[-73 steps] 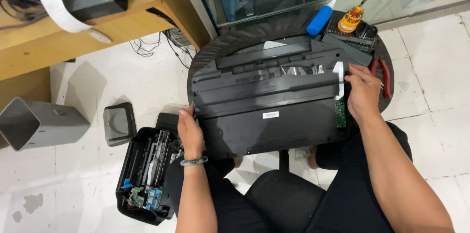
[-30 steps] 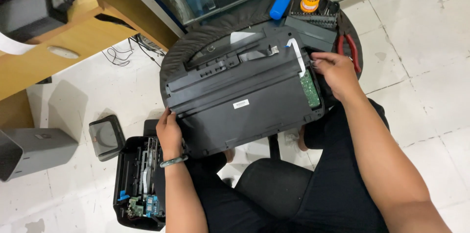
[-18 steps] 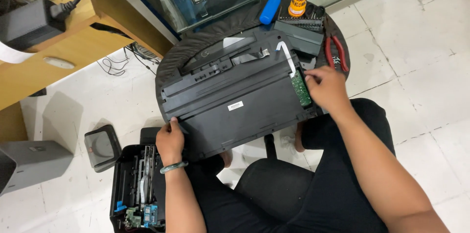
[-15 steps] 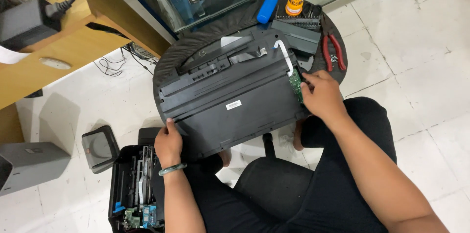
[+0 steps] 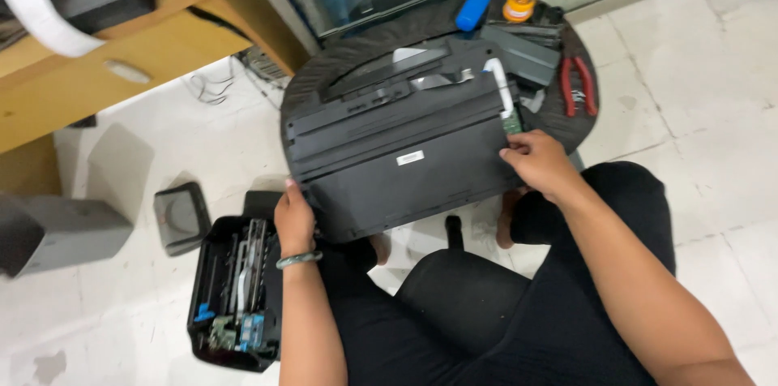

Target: The person is disassembling a printer by removing screws and prying apart the plastic casing to access internal components.

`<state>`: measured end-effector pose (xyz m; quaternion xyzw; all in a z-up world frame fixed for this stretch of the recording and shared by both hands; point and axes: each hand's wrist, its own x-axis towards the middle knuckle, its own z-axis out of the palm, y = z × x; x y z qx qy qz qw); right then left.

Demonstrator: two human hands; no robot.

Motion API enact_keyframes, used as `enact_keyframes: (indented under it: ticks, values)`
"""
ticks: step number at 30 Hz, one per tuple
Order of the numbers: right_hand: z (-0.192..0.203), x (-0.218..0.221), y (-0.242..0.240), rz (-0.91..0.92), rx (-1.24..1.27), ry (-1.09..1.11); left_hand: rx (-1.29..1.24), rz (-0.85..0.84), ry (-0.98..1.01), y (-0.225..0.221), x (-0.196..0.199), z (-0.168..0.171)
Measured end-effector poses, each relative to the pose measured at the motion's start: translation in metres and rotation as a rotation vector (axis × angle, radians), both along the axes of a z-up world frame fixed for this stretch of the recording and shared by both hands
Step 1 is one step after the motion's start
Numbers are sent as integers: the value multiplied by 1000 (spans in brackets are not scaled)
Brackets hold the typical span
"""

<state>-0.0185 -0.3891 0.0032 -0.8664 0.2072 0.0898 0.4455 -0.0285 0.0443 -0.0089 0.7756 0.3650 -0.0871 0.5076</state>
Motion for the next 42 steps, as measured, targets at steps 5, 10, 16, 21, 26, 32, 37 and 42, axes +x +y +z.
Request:
enact_keyframes:
  ticks: [5,10,16,21,26,32,37,42]
  values:
    - [9,-2,3,71,21,-14,-240,185,-180,-15,-8,25]
    - [23,-2,4,113,-8,22,-325,172,-195,-12,-17,30]
    - [-5,2,3,279,-398,-28,-349,138,-221,1,-14,-2]
    - [39,-28,69,526,-541,-538,-267,107,-229,17,-2,-49]
    - [19,-47,119,832,-587,-910,-316,152,-220,-7,-3,20]
    - [13,-47,124,847,-642,-1035,-340,201,-175,-2,6,10]
    - [12,-46,128,831,-687,-1184,-346,141,-115,1,3,17]
    - [4,-46,129,811,-639,-1340,3,-35,-52,5,-3,7]
